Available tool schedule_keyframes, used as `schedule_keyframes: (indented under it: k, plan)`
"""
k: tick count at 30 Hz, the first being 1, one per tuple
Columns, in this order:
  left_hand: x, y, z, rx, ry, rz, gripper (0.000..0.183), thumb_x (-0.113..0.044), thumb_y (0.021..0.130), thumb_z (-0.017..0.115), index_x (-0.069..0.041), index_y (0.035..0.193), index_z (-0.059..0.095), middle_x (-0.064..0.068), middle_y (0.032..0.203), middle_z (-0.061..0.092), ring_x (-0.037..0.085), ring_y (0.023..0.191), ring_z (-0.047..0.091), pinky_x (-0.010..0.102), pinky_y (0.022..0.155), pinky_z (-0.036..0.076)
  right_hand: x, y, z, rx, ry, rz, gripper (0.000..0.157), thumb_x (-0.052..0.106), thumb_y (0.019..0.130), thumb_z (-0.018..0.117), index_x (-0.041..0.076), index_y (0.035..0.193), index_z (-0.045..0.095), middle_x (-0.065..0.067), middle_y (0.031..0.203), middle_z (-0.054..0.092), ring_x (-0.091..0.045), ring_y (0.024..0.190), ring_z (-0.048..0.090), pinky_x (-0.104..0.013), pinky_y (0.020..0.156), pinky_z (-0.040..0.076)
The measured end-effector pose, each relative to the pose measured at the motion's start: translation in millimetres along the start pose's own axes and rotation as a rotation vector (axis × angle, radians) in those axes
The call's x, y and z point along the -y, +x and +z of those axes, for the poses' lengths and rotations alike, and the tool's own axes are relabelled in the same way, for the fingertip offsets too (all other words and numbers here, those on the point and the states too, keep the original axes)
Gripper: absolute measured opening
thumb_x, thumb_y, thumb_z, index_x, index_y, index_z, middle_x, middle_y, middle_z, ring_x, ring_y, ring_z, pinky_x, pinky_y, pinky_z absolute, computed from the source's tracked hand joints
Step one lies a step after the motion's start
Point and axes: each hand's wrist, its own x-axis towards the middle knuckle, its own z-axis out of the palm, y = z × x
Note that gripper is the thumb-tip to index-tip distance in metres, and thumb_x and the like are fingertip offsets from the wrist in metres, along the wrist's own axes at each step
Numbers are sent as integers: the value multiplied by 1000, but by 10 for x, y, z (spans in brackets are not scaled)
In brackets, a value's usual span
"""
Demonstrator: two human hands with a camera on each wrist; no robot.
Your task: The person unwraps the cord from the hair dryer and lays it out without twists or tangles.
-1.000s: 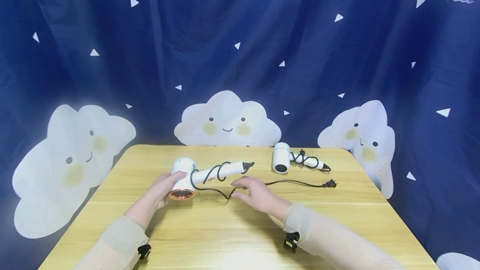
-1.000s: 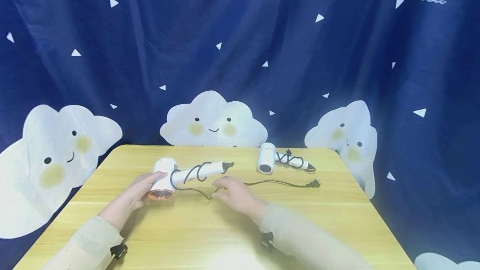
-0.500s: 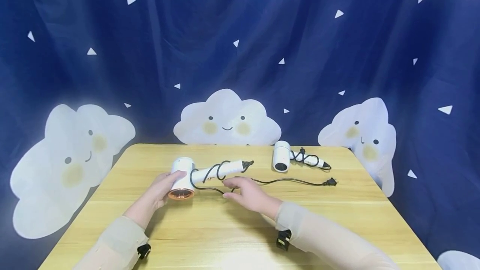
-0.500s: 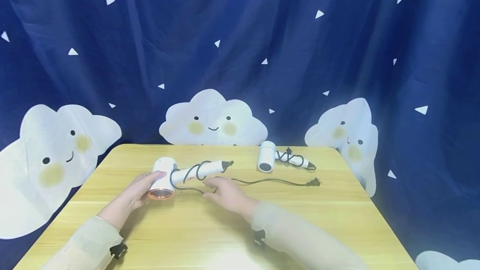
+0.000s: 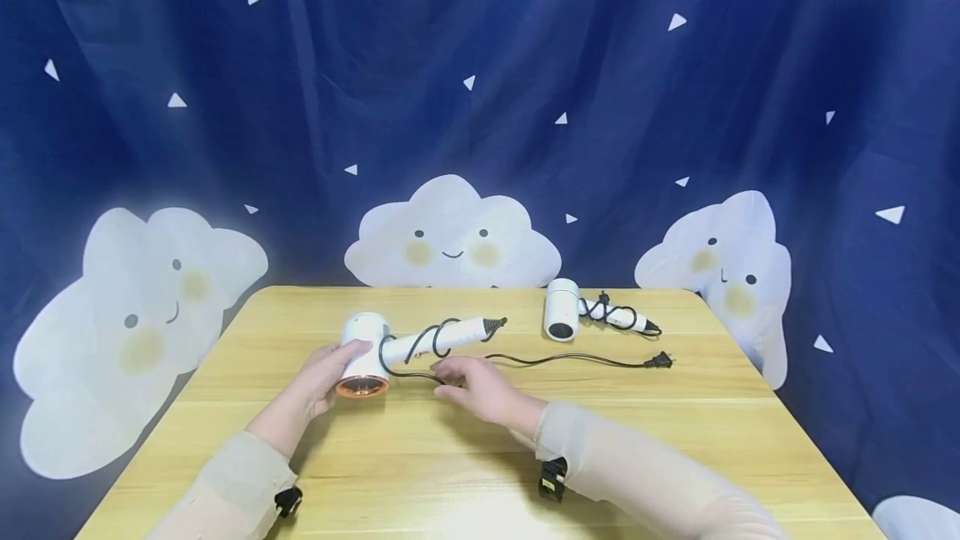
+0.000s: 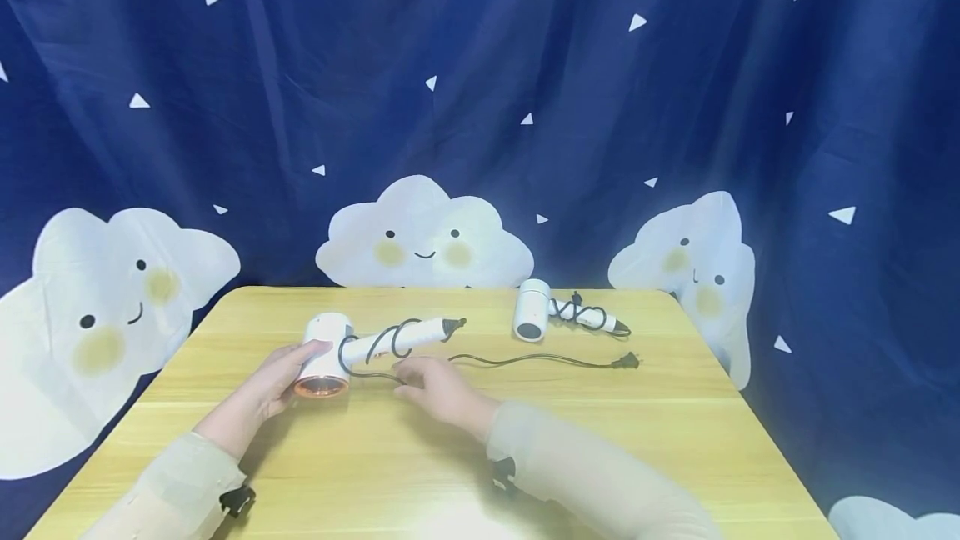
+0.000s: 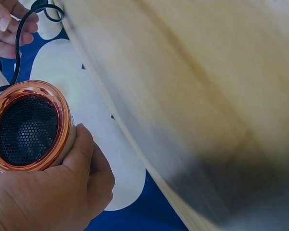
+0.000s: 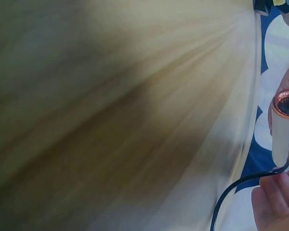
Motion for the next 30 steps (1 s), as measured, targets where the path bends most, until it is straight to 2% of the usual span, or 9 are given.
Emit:
schedule_keyframes:
  k: [5, 12, 25, 30]
  plan:
    - [8, -1, -2, 2, 6, -1, 63, -37, 94, 64, 11, 132, 44, 8, 95, 66, 18, 81, 66, 28, 74, 57, 23, 4, 27, -26, -21, 3, 29, 14, 92, 72, 4, 118, 70, -6, 112, 72, -13, 99, 67, -27, 91, 53]
    - [-4, -10, -12, 18, 3, 2, 65, -37, 96, 62, 11, 134, 42, 8, 97, 67, 17, 82, 66, 28, 75, 57, 38, 24, 56, -42, -24, -10, 20, 11, 89, 75, 5, 108, 73, -3, 97, 72, -6, 83, 65, -20, 79, 52]
    - [-30, 11, -4, 12, 5, 6, 61, -36, 96, 62, 11, 131, 44, 6, 93, 66, 16, 81, 65, 26, 74, 56, 177, -60, -44, -93, -63, -65, 15, 6, 91, 72, 4, 105, 74, -1, 92, 68, -8, 82, 62, -20, 77, 53]
    - [-33, 3, -2, 17, -28, 3, 60, -33, 96, 63, 10, 131, 43, 5, 92, 66, 15, 79, 66, 28, 73, 57, 263, -94, -99, -111, -57, -55, 15, 7, 91, 72, 4, 105, 74, 0, 92, 67, -7, 82, 63, -17, 76, 53]
